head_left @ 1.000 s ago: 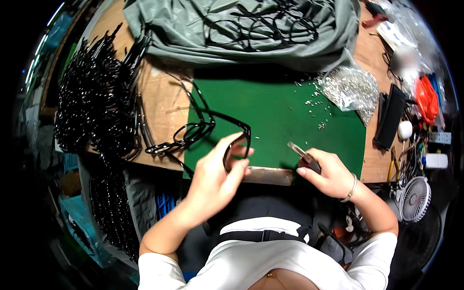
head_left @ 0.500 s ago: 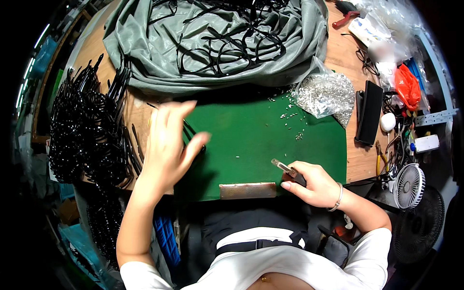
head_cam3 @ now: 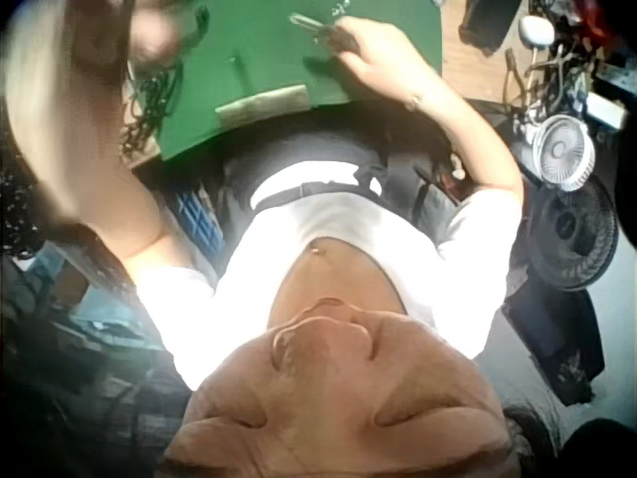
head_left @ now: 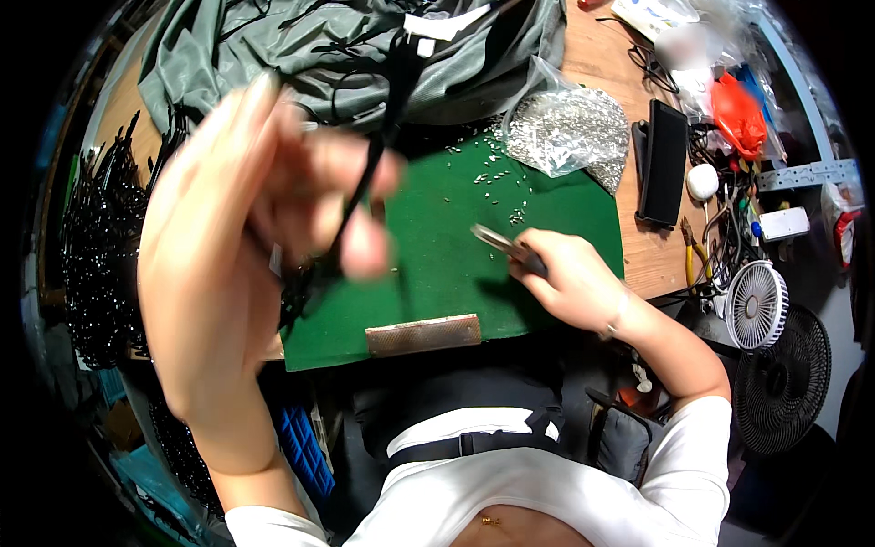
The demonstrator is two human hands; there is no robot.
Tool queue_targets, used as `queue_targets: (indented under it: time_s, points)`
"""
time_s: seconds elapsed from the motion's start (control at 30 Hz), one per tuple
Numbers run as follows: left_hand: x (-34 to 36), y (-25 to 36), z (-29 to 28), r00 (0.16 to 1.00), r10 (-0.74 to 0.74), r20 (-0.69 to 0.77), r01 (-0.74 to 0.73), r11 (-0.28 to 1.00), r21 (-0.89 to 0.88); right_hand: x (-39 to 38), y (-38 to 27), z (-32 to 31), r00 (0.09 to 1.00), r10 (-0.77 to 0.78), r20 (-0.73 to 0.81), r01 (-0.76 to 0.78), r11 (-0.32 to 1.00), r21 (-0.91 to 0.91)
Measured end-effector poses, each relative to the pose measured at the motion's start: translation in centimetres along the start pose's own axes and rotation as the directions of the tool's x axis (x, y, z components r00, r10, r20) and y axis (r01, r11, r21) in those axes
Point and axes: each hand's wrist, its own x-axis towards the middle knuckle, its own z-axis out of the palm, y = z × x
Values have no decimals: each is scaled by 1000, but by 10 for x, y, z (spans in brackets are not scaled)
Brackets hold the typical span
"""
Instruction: The person repeatedly picks up black eyeglass frames from a cloth-lined bin and uses pliers to trim small protrusions from the temples and rims. After each trim, the frame is placed back into the bin. The process continues with multiple frames in a repetitive sequence.
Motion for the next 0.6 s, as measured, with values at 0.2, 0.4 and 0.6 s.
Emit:
queue_targets:
  time_s: [0.2,0.4,0.6]
  points:
    - [-114,-22,12,920,-55,-388,49,998,-26,17,-4,25,999,-10,-45,5,992,-128]
    - [-139,-96,5,999,-47,20,46,997,54,16,-1,20,996,66,56,-62,996,-72]
    - [-121,-104,4,996,47,81,-46,999,-21,17,-5,31,998,22,-54,-32,980,-195]
